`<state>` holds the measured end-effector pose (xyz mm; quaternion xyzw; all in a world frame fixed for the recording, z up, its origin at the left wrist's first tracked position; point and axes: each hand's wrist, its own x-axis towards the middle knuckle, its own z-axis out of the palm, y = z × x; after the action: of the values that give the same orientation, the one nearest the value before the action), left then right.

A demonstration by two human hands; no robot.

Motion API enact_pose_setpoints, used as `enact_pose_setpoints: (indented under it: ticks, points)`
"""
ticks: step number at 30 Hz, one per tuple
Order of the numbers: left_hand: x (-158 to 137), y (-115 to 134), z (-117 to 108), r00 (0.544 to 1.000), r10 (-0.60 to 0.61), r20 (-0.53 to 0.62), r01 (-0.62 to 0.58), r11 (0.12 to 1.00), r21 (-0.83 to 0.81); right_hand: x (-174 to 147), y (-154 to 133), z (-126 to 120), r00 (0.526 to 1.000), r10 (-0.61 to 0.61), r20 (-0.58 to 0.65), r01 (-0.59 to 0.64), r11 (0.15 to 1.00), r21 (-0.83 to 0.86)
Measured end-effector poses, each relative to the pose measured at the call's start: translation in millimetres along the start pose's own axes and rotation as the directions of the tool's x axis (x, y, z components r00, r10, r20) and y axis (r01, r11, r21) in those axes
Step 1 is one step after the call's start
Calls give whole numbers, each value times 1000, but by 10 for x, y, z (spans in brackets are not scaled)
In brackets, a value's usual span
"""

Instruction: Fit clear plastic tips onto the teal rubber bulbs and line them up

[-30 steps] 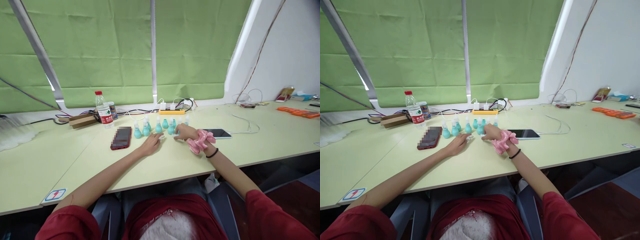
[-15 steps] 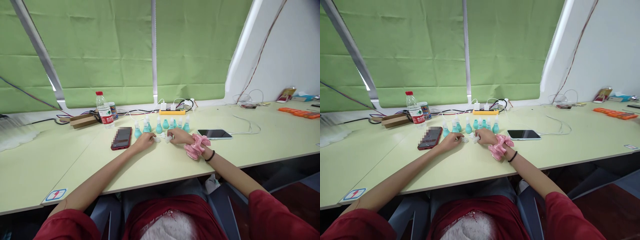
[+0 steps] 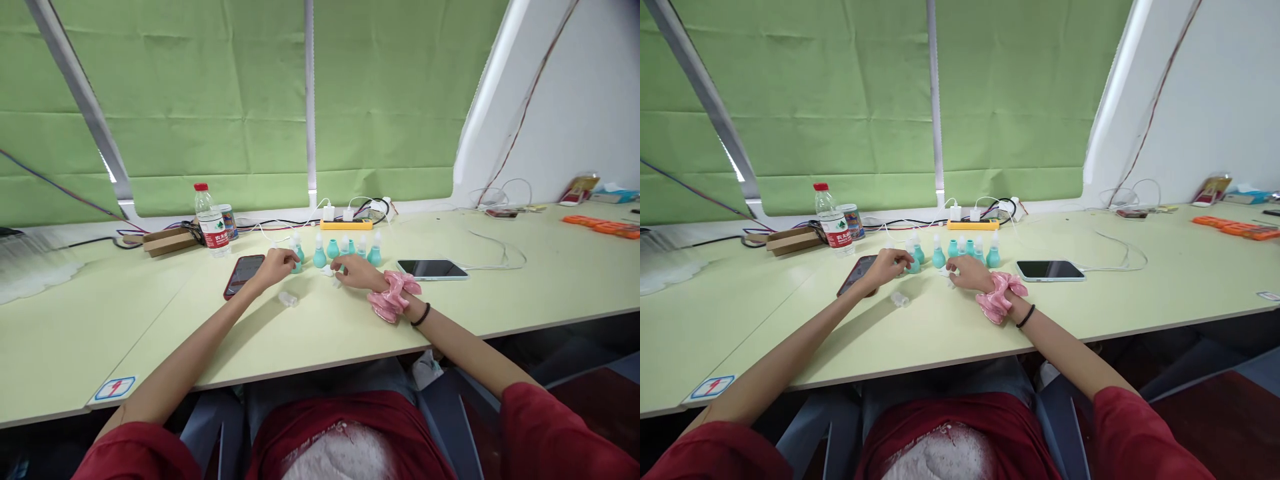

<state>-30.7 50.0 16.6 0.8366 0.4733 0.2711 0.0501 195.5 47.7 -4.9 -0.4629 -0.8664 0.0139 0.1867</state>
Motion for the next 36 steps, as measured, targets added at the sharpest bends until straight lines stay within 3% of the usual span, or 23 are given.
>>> enact_pose_setpoints:
  ticks: [4, 7, 9, 11, 12, 13, 14, 18, 22, 24, 27, 36]
  points:
    - [-29, 53, -32, 995, 12, 102, -27, 989, 144, 13, -32, 43, 999, -23, -23, 22, 999, -26]
    - [-58, 79, -94, 961, -10, 275, -41, 983, 177, 35, -7, 38, 1000, -13, -24, 12, 999, -35]
    - [-76, 82, -164, 887, -88, 454, 27, 990, 139, 41, 7, 21, 1000, 8, -4, -8, 1000, -28]
    - [-90, 85, -218, 755, -174, 632, 127, 985, 120, 37, 12, 3, 999, 31, 36, -30, 999, -29]
    - [-95, 89, -227, 696, -187, 693, 150, 982, 114, 33, 13, -5, 998, 39, 56, -38, 999, -30]
    - [-99, 96, -220, 671, -176, 720, 144, 984, 106, 29, 15, -11, 996, 44, 72, -42, 999, -26]
    - [-102, 106, -197, 686, -146, 713, 111, 989, 96, 25, 18, -17, 995, 44, 87, -43, 999, -17]
    - [-100, 144, 10, 889, 15, 458, -90, 986, 143, 25, 28, -19, 994, 38, 104, -42, 999, 29]
    - [-41, 139, 269, 970, 10, 244, -68, 970, 233, 40, -23, 48, 995, 87, 44, -86, 996, -22]
    - [28, 132, 371, 984, -62, 168, 3, 944, 330, 48, -58, 95, 995, 100, 29, -99, 994, -56]
    - [163, 137, 463, 966, -151, 212, 50, 907, 418, 52, -82, 147, 993, 119, 19, -117, 990, -80]
    - [434, 134, 475, 934, -188, 302, 59, 918, 391, 20, -82, 166, 993, 114, -18, -116, 988, -105]
